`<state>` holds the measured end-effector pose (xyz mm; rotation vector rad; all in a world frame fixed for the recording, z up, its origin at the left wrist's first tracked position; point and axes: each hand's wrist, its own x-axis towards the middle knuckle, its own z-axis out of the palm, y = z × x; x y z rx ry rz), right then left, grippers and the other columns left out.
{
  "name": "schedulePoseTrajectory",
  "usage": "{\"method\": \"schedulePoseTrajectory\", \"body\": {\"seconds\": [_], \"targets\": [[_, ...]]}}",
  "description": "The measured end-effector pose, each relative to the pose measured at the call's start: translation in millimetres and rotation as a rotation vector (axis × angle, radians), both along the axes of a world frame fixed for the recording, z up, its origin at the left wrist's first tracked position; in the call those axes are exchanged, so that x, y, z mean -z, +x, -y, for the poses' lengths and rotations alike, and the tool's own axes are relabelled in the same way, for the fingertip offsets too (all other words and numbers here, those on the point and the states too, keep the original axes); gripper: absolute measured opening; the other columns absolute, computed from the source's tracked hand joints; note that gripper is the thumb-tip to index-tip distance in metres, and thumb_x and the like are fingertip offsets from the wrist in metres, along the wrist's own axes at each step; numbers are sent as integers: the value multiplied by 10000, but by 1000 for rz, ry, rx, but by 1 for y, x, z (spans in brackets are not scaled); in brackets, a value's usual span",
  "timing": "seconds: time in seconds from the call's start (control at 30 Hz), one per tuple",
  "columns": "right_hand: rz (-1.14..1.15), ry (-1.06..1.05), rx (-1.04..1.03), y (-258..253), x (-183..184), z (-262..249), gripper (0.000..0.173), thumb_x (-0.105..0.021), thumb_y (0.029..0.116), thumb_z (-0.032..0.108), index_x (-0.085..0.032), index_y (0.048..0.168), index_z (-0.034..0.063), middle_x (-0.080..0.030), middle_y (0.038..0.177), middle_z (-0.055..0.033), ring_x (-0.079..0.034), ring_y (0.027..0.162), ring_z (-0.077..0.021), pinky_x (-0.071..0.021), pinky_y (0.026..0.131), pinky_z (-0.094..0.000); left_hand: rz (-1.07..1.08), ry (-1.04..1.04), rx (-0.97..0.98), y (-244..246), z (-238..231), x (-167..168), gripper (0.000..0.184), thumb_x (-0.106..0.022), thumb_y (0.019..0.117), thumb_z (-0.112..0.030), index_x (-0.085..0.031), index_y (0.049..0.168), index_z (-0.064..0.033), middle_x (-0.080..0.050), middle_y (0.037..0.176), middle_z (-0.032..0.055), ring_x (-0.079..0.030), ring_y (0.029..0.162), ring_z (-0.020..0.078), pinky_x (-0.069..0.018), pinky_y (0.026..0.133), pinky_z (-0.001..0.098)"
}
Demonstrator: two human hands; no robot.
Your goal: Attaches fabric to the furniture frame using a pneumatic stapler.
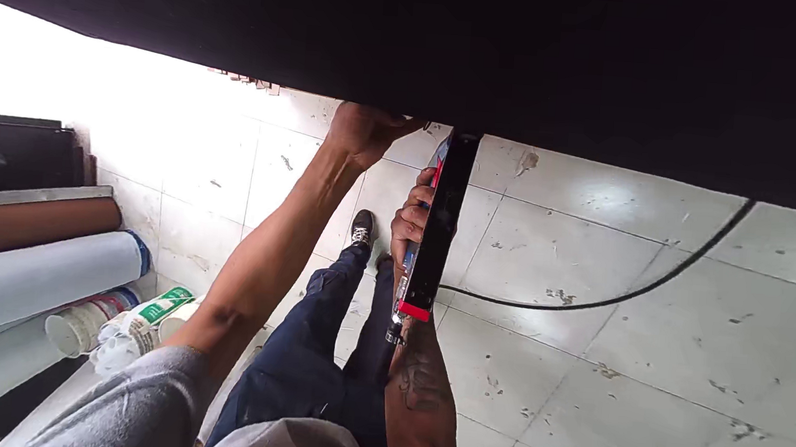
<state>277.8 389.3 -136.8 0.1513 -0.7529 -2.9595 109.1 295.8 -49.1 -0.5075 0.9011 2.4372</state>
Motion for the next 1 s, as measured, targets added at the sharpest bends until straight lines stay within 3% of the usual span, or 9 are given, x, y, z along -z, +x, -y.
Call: {"method": "schedulePoseTrajectory", "body": {"seconds": [0.07, 0.13, 0.33, 0.6, 0.67, 0.77, 0.8, 0.87, 1.0], "targets": [[-17, -12, -4, 0, -5, 2, 317, -575, 986, 215, -631, 1230, 20, -686, 730, -47, -665, 558, -138, -586, 577, -265, 3, -27, -85, 0, -8, 5, 133, -438, 1012, -100, -567, 1024, -71, -689, 927, 145, -699, 876, 292, -604, 785, 497], [-14, 1, -3, -8, -5, 5, 321, -576, 991, 221, -632, 1233, 18, -687, 727, -48, -664, 552, -136, -582, 569, -263, -74, -27, -86, -8, -12, 12, 167, -484, 1013, -198, -603, 1011, -81, -707, 890, 123, -708, 820, 258, -614, 740, 453], [-19, 121, -47, -19, 3, 48, 321, -550, 1025, 304, -620, 1235, 72, -671, 738, -24, -635, 532, -106, -549, 515, -228, -267, -238, -2, -16, 6, 17, 158, -545, 913, 63, -607, 932, -81, -712, 798, 47, -709, 742, 155, -623, 703, 346], [21, 97, -57, -40, 3, 110, 293, -558, 1016, 296, -640, 1161, 54, -667, 696, -29, -648, 515, -120, -562, 508, -239, -362, -358, 497, -51, 59, 6, 317, -516, 914, 113, -614, 839, -179, -674, 711, -95, -647, 657, -1, -563, 616, 191], [-4, 96, -49, -42, 5, 123, 310, -558, 1015, 276, -631, 1207, 45, -673, 707, -33, -657, 536, -121, -572, 533, -244, -326, -288, 409, -51, 86, 6, 255, -531, 938, 99, -623, 912, -138, -686, 795, -51, -666, 758, 42, -579, 704, 229], [-13, -6, -19, -52, -10, 139, 327, -577, 985, 215, -624, 1246, 23, -690, 743, -45, -658, 542, -120, -577, 550, -238, -50, 10, 76, -54, 129, 2, 200, -484, 881, 123, -586, 934, -41, -698, 878, 136, -708, 864, 275, -609, 810, 491], [-30, -27, 5, -55, -16, 145, 351, -577, 979, 205, -596, 1278, 22, -694, 799, -57, -658, 559, -126, -578, 555, -239, 13, 19, -10, -56, 136, 0, 171, -439, 946, 83, -549, 970, -45, -673, 889, 151, -698, 872, 304, -603, 815, 530], [-47, -12, 35, -57, -26, 154, 401, -568, 979, 224, -545, 1327, 27, -692, 905, -92, -667, 604, -148, -574, 554, -246, 53, -50, -107, -58, 135, -2, 150, -397, 1052, -30, -537, 1000, -47, -650, 843, 137, -684, 788, 273, -613, 724, 477], [-41, 62, 40, -70, -29, 170, 403, -565, 988, 237, -542, 1336, 34, -691, 885, -86, -677, 613, -154, -582, 564, -259, -83, -222, -66, -69, 137, 4, 145, -447, 1017, 52, -555, 996, -42, -661, 813, 86, -682, 733, 194, -615, 668, 365]]}}
